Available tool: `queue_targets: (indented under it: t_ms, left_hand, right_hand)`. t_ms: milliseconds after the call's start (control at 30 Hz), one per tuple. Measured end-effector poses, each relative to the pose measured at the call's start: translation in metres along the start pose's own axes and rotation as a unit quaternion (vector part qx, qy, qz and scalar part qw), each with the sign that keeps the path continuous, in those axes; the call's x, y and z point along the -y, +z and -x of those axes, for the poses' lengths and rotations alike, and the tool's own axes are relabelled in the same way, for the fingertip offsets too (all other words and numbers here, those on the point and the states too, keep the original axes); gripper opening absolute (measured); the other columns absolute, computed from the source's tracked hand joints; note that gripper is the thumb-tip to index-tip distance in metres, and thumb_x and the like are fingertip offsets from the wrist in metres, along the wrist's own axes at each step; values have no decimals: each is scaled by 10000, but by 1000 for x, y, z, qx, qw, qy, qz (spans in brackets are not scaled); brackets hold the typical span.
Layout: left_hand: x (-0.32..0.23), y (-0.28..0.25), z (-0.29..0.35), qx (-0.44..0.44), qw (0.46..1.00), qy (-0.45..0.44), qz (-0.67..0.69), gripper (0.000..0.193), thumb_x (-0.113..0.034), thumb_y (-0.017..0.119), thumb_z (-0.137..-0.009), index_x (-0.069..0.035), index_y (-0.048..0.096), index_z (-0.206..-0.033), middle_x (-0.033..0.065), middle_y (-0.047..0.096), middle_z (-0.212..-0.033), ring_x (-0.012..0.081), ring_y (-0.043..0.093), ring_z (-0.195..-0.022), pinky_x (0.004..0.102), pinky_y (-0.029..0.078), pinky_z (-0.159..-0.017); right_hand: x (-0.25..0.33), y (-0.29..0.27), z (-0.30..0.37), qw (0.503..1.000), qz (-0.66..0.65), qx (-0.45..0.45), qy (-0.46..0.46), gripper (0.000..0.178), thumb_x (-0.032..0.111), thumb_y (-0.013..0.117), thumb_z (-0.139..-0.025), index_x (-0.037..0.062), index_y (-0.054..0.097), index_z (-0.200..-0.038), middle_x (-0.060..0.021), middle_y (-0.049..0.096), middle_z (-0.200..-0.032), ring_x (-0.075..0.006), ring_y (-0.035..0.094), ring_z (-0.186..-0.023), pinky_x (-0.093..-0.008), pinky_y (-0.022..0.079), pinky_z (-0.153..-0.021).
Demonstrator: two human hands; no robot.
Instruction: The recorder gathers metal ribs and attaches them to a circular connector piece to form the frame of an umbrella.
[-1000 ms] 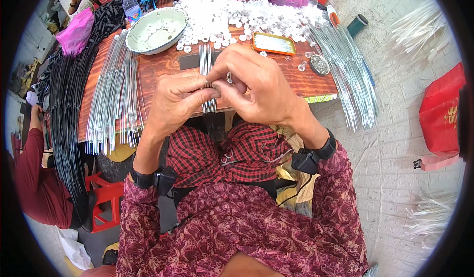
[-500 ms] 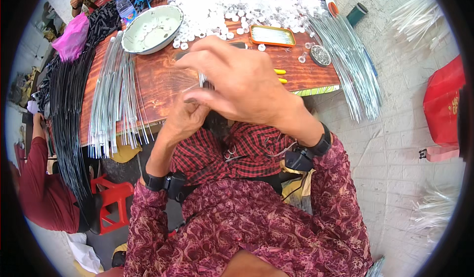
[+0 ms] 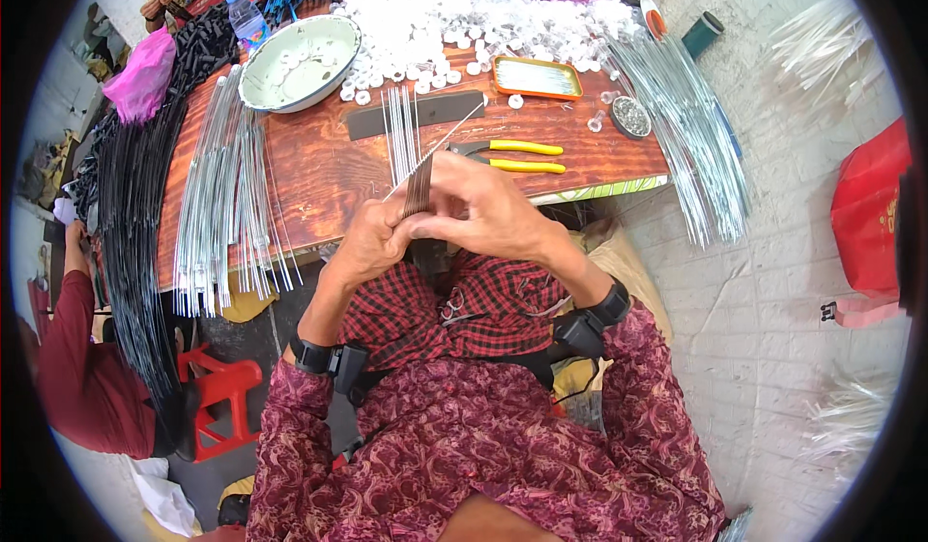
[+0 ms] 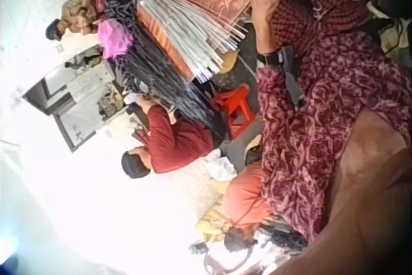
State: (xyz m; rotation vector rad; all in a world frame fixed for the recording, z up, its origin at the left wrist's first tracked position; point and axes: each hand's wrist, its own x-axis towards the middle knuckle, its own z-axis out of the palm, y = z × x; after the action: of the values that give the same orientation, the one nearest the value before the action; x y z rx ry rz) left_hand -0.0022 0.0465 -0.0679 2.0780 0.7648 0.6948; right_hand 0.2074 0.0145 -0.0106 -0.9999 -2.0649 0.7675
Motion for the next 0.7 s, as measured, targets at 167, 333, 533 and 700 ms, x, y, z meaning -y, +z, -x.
queue_targets:
  t_ms: [167, 333, 533, 700]
  left_hand:
    - [0, 1, -6, -58, 986, 117, -103, 465, -123, 724, -865, -37, 600, -1306, 179, 525, -1443, 433, 464, -1345, 475, 440, -1070]
    - [5, 11, -14, -91, 983, 110, -115, 515, -115, 759, -803, -73, 616, -1296, 149, 441, -1533, 434, 427, -1381, 503, 423, -1098]
    - [12, 14, -20, -77, 982, 107, -131, 589, -124, 818, -731, -126, 644, -1294, 129, 348, -1601, 421, 362, -1435, 506, 409, -1123]
    - [0, 9, -15, -78, 958, 102, -256, 655, -95, 803, -711, -29, 570, -1320, 176, 362, -1578, 449, 382, -1400, 506, 415, -1092]
  right_hand:
    - [-11, 14, -8, 989, 18, -90, -118, 172, 169, 755, -803, 60, 709, -928, -97, 630, -859, -306, 650, -788, -388, 520, -693]
    - [1, 12, -7, 986, 53, -85, -130, 179, 159, 758, -796, 81, 727, -953, -94, 682, -920, -295, 677, -837, -393, 537, -704]
    - [-11, 14, -3, 987, 34, -107, -113, 189, 151, 764, -799, 68, 728, -965, -102, 695, -932, -307, 680, -822, -390, 540, -691]
    - [-8, 3, 1, 994, 58, -61, -68, 175, 148, 761, -801, 51, 721, -942, -116, 687, -917, -320, 675, -817, -393, 529, -681]
